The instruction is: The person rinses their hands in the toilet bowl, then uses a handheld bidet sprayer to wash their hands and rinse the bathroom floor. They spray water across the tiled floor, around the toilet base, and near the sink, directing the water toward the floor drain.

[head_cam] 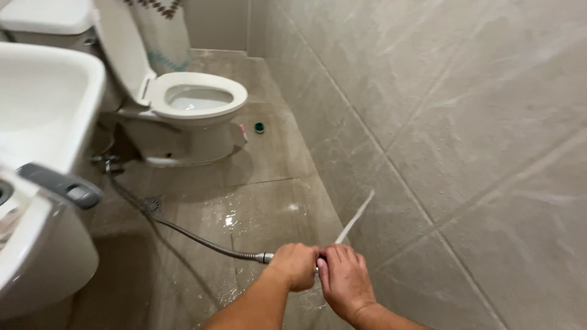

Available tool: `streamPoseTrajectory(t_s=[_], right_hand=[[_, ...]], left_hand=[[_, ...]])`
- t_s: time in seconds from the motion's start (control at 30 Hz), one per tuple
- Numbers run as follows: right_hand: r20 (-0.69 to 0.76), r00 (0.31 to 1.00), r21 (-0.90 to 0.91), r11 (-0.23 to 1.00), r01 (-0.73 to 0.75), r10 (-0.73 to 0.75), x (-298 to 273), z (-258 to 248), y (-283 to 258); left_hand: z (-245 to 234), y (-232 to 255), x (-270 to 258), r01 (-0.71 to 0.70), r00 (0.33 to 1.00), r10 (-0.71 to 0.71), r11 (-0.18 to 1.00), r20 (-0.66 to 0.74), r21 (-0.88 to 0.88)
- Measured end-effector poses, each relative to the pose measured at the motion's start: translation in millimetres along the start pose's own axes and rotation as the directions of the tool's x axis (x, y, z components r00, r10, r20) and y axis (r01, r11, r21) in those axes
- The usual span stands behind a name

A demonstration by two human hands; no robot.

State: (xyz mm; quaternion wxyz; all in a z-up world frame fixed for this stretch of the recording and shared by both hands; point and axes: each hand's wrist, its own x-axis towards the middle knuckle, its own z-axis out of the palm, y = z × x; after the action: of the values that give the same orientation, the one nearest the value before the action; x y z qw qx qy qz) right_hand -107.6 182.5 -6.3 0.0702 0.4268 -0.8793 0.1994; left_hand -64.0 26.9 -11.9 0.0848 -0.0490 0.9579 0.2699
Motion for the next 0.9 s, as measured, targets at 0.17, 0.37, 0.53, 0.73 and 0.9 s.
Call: streamPoseTrajectory(t_s=[0.17,0.37,0.53,0.73,0.9], right_hand=[[0.241,0.97,-0.026,0.999,-0.024,0.03,-5.5,25.3,-24.5],[0.455,0.889,0.088,0.996,0.01,-0.049,-13.0,52.6,-82.4],[0.585,0.769,0.249,0.96,0.131,-0.257,-1.2,67.1,-130.9],[0.612,0.647,0.433,0.878,0.205,-0.454,9.4,80.0,-187.9],[0.717,0.56,0.392,0.905,0.167,-0.414,6.7,78.3,-211.6]], left_hand=[[13.9,-21.0,-35.4,0.133,0.987,-0.136,0.99,0.087,0.046],[28.2,-58.0,-99.8,0.344,0.935,-0.344,0.939,0.086,0.011],[35.8,-81.1,-152.9,0.597,0.802,-0.597,0.801,0.014,-0.039],[31.6,-101.4,-204.9,0.786,0.604,-0.789,0.613,-0.116,-0.081],[20.0,-111.4,-228.1,0.793,0.608,-0.793,0.608,-0.023,0.033]])
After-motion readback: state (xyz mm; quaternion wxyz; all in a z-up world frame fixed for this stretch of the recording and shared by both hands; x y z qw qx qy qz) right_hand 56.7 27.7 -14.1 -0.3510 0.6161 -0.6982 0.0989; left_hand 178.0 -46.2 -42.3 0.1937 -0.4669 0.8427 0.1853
